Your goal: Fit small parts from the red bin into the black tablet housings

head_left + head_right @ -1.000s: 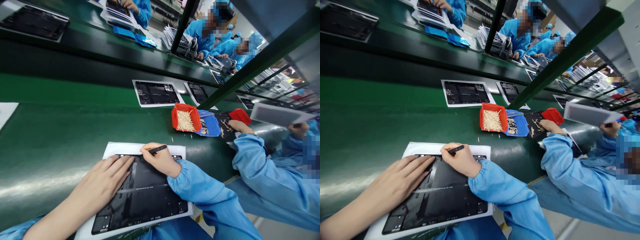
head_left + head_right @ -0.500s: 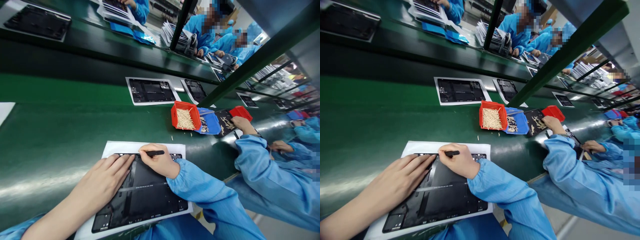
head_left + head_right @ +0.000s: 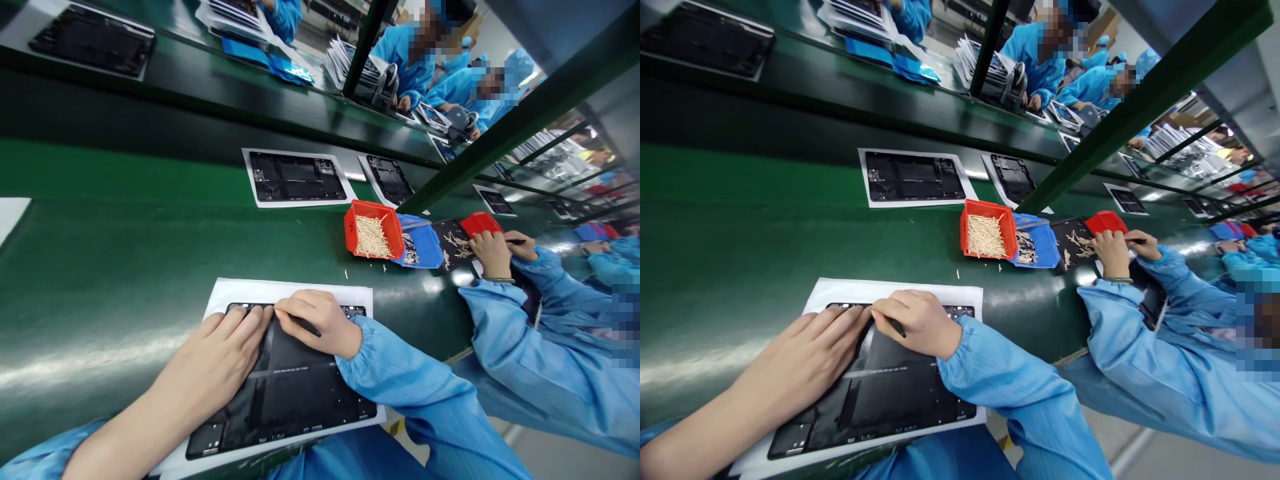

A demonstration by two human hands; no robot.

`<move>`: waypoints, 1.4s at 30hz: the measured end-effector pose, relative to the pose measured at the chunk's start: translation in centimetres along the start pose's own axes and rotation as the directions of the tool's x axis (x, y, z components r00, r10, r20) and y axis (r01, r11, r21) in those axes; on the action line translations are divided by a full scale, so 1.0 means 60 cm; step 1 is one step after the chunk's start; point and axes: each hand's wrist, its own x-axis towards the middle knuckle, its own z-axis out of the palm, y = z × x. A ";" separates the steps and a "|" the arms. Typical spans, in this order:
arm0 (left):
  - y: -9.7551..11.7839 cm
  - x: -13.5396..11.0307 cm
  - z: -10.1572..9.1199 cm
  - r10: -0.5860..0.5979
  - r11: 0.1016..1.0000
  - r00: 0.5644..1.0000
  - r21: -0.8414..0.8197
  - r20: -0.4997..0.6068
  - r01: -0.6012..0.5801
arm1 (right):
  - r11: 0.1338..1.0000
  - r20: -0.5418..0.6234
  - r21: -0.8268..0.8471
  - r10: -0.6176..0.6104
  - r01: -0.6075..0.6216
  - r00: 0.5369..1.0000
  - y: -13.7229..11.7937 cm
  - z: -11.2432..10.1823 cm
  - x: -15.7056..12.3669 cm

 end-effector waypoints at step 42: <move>-0.013 -0.002 0.014 -0.022 0.988 1.000 -0.154 0.014 0.024 | 0.889 -0.095 0.296 0.392 -0.351 0.915 0.018 0.001 -0.011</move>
